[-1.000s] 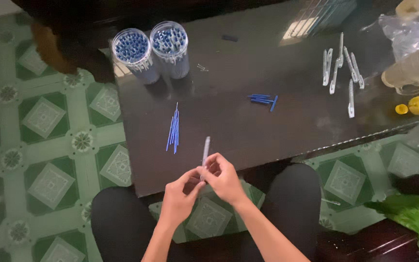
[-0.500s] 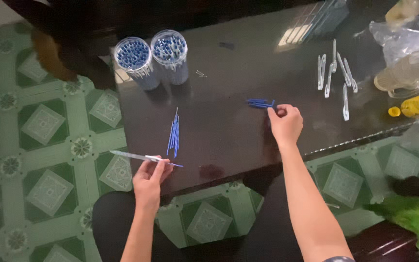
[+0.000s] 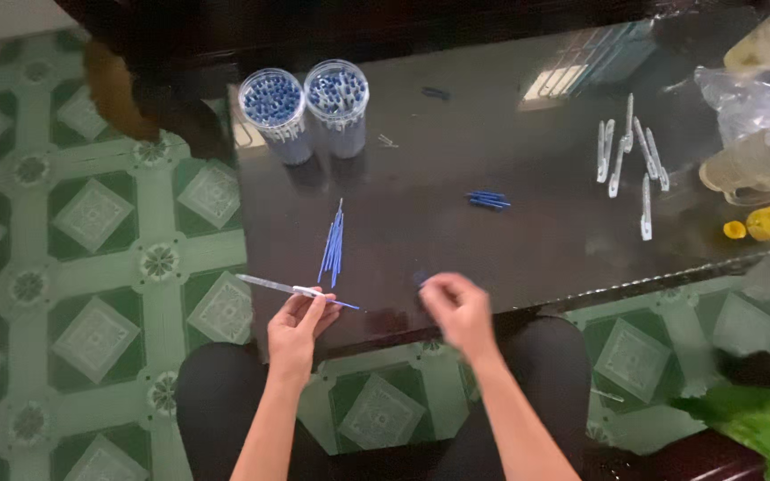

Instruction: The person assembles ballpoint pens by hand, inserting blue ink cartridges into clear plastic pen barrels and then attaching plastic caps and tips.

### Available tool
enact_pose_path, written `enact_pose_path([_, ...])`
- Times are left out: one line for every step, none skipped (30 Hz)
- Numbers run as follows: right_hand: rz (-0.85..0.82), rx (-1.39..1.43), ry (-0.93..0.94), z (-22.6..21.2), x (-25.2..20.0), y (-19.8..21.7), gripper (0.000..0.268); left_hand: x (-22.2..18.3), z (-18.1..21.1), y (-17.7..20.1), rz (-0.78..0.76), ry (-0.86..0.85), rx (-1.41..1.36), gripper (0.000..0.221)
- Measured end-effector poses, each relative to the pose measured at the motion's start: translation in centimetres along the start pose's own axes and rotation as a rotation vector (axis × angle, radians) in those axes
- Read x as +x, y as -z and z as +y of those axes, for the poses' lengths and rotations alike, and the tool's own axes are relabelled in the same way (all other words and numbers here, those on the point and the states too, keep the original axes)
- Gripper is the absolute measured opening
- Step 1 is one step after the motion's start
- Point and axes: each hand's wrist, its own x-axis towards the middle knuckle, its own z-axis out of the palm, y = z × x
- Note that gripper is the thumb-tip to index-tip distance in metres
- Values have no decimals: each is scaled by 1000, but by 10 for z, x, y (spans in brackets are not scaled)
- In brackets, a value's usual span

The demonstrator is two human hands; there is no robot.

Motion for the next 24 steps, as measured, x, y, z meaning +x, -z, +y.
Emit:
enact_pose_path([-150, 64, -29, -1, -12, -10, 10, 0, -2, 0, -7, 2, -10, 16])
enact_pose_path([-302, 128, -59, -2, -25, -20, 11, -1, -4, 1, -11, 4, -19, 17])
enact_pose_path([-310, 129, -58, -3, -28, -28, 11, -2, -2, 1, -3, 2, -19, 17])
enact_pose_path([-376, 131, -9, -4, -33, -34, 10, -4, -1, 1, -4, -1, -10, 19])
enact_pose_path([-442, 133, 40, -5, -39, -40, 9, -7, 1, 0, -5, -3, 0, 20])
enact_pose_path([-444, 134, 41, -5, -41, -42, 9, -8, 2, 0, -3, -5, -1, 20])
enact_pose_path([-438, 117, 22, -6, -42, -43, 8, -9, 3, 0, -10, -3, 3, 20])
enact_pose_path([-431, 100, 4, -7, -44, -44, 7, -9, 5, -1, -18, -3, 5, 19])
enact_pose_path([-433, 100, 6, -7, -43, -44, 7, -8, 4, 1, -17, -5, 4, 19])
enact_pose_path([-434, 98, -9, -7, -43, -44, 8, -6, 2, 2, -18, -14, 1, 20])
enact_pose_path([-434, 96, -23, -6, -42, -43, 8, -5, 0, 4, -18, -24, -2, 20])
enact_pose_path([-433, 96, -23, -4, -41, -43, 8, -3, 0, 5, -18, -24, -1, 20])
enact_pose_path([-443, 91, -24, -1, -40, -43, 9, -2, -1, 6, -29, -24, -6, 20])
enact_pose_path([-454, 86, -28, 2, -40, -43, 9, -2, -2, 8, -38, -22, -10, 20])
enact_pose_path([-454, 86, -30, -3, -42, -41, 9, -3, -2, 8, -38, -20, -9, 20])
enact_pose_path([-472, 88, -22, -9, -42, -39, 8, -4, -1, 7, -36, -10, -4, 20])
enact_pose_path([-491, 90, -15, -14, -42, -38, 8, -4, 0, 6, -35, 0, 1, 19])
enact_pose_path([-492, 91, -14, -13, -41, -39, 8, -1, -4, 9, -34, -2, 2, 19])
enact_pose_path([-494, 92, -2, -12, -41, -39, 9, 2, -8, 11, -44, 5, 10, 19])
enact_pose_path([-497, 93, 9, -12, -41, -40, 9, 4, -12, 14, -53, 12, 19, 19])
enact_pose_path([-499, 94, 9, -9, -42, -40, 9, 2, -9, 13, -52, 11, 19, 19])
enact_pose_path([-493, 96, -1, -6, -42, -41, 9, 0, -6, 11, -44, 13, 11, 19])
enact_pose_path([-488, 98, -10, -4, -43, -41, 10, -3, -3, 9, -37, 15, 2, 20])
enact_pose_path([-488, 98, -11, -4, -43, -40, 10, -4, -1, 8, -37, 15, 2, 20])
